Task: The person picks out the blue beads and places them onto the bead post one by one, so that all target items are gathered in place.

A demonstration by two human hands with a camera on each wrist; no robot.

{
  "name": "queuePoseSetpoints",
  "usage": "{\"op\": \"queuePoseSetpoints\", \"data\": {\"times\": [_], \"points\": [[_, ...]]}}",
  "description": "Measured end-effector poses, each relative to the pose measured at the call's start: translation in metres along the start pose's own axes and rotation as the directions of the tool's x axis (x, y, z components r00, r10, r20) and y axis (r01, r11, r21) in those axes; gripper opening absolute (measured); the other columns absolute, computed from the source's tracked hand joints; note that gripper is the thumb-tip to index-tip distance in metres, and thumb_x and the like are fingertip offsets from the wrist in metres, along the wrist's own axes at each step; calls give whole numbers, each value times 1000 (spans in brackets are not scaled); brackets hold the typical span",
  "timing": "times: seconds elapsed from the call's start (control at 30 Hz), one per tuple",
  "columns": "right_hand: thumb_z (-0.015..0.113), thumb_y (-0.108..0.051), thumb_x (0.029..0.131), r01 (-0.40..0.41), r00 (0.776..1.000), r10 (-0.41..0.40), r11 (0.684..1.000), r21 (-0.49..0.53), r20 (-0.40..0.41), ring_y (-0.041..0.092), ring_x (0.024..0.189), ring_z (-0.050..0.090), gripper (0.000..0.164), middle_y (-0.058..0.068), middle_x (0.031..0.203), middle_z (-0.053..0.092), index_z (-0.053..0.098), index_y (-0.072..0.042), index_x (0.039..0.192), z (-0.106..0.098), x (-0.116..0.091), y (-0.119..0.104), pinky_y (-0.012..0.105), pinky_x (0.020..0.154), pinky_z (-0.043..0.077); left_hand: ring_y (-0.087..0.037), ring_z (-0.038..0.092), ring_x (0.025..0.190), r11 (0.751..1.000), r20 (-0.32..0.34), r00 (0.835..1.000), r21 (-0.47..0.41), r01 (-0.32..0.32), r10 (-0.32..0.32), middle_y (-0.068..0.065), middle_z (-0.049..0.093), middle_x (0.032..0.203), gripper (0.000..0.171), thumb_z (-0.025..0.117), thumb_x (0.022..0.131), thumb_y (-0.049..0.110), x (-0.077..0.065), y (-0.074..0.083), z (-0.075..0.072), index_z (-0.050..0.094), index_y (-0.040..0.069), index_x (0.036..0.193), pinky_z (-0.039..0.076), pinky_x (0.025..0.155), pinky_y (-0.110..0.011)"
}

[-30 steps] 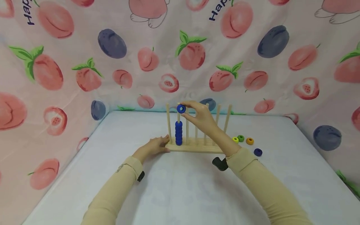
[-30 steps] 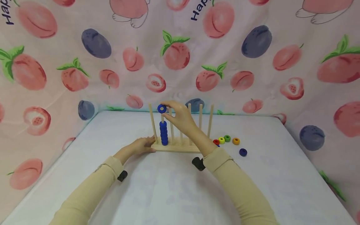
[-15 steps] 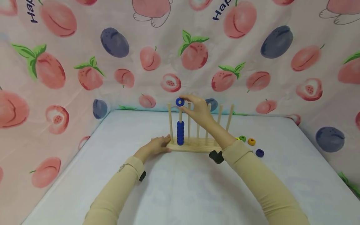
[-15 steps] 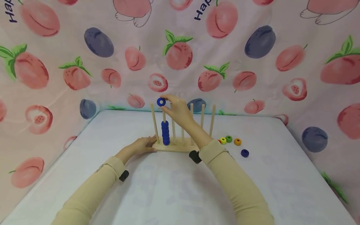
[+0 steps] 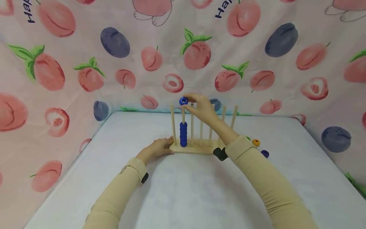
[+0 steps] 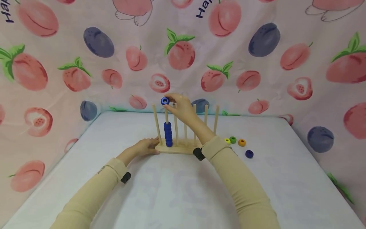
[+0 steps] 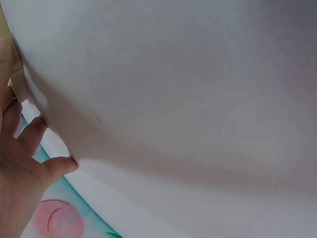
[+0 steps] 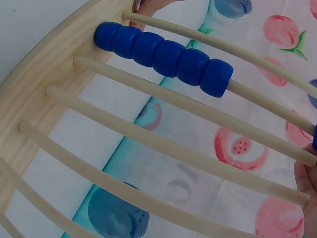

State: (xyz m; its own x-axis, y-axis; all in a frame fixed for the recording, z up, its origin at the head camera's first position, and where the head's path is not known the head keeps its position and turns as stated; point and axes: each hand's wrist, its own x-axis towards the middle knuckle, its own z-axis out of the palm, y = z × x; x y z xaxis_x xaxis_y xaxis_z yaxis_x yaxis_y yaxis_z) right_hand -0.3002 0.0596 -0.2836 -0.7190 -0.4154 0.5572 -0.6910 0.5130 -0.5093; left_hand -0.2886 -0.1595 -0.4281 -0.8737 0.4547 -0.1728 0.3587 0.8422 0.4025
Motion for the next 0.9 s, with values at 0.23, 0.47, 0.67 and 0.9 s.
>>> {"op": "queuePoseSetpoints", "data": {"times": [0.23, 0.47, 0.67, 0.9], "points": [[64, -13, 90, -26, 999, 27, 1000, -6, 41, 29, 104, 64, 37, 20, 114, 65, 58, 5, 122, 1, 1, 1, 35, 92, 52, -42, 31, 137, 1000, -4, 1000, 12, 10, -10, -12, 29, 152, 66, 63, 89, 33, -1, 1, 1, 36, 7, 143, 22, 108, -66], [62, -18, 92, -59, 995, 62, 998, -39, 84, 29, 107, 63, 38, 18, 117, 65, 58, 3, 124, -3, 2, 1, 37, 94, 51, -42, 30, 138, 1000, -8, 1000, 17, -4, 4, -11, 27, 153, 67, 62, 90, 34, 1, 2, 1, 34, 7, 144, 21, 108, -67], [62, -17, 92, -42, 994, 46, 998, -43, 99, 30, 106, 63, 37, 18, 116, 65, 58, 3, 122, -4, 1, 1, 39, 93, 52, -43, 29, 138, 1000, -5, 1000, -1, 6, -6, -12, 27, 153, 67, 62, 90, 33, 0, 3, 1, 33, 7, 145, 19, 109, -67], [63, -21, 91, -15, 992, 26, 996, -89, 124, 29, 109, 62, 40, 17, 120, 65, 59, 1, 124, -4, -1, 1, 39, 93, 51, -42, 26, 139, 1000, 1, 1000, -28, 15, -15, -10, 26, 153, 65, 63, 89, 31, -3, 4, 1, 36, 6, 143, 16, 109, -69]]}}
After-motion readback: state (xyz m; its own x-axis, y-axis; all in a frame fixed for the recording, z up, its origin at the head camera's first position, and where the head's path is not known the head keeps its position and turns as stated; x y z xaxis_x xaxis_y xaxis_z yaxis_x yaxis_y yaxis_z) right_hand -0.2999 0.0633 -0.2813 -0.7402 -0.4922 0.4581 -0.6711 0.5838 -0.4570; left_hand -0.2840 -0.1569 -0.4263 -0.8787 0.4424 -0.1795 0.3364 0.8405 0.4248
